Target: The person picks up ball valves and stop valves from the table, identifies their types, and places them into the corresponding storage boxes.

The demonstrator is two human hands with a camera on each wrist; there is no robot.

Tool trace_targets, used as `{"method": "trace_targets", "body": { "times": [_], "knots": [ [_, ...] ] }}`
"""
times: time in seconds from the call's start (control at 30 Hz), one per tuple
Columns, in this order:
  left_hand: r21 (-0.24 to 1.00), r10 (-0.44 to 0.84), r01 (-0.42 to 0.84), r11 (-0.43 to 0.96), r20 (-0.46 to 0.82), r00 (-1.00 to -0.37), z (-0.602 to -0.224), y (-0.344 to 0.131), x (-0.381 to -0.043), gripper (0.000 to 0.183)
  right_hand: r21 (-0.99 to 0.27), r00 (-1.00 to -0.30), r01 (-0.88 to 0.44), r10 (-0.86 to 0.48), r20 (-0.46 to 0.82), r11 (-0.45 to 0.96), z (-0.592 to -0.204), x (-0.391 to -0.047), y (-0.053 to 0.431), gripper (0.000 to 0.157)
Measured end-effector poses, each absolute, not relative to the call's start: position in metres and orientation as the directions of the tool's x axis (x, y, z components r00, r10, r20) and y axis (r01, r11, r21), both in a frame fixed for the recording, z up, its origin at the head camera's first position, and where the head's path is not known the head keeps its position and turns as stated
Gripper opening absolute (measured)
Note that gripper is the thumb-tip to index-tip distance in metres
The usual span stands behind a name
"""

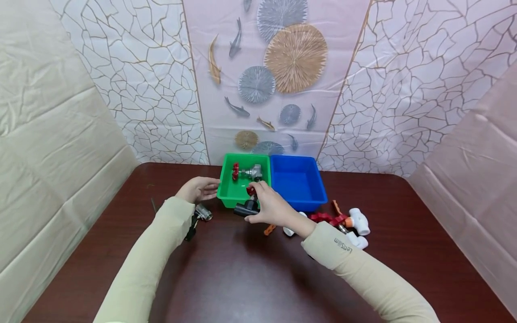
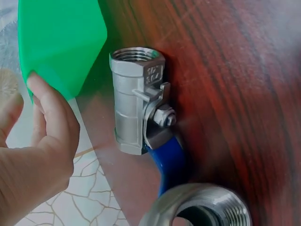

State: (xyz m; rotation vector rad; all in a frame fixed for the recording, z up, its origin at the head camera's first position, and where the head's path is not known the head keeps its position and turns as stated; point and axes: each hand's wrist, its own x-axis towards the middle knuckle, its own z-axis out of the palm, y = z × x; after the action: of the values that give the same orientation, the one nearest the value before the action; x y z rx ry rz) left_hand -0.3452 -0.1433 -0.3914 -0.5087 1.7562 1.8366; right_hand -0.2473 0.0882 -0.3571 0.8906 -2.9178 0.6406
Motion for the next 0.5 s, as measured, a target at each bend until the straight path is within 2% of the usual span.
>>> {"method": "trace_targets", "body": {
  "times": [0.2, 0.5],
  "knots": [
    [0.829, 0.15, -0.555, 0.067, -0.559, -0.816, -0.398, -0.145, -0.349, 0.048, -0.376, -0.842, -0.531, -0.524, 0.132, 0.759, -0.356, -0.253, 0.092, 0.082],
    [0.869, 0.078, -0.487, 0.092, -0.494, -0.866, -0.402, -0.143, -0.344, 0.044, -0.331, -0.815, -0.578, -0.55, 0.184, 0.746, -0.354, -0.263, 0.099, 0.087]
  ]
}}
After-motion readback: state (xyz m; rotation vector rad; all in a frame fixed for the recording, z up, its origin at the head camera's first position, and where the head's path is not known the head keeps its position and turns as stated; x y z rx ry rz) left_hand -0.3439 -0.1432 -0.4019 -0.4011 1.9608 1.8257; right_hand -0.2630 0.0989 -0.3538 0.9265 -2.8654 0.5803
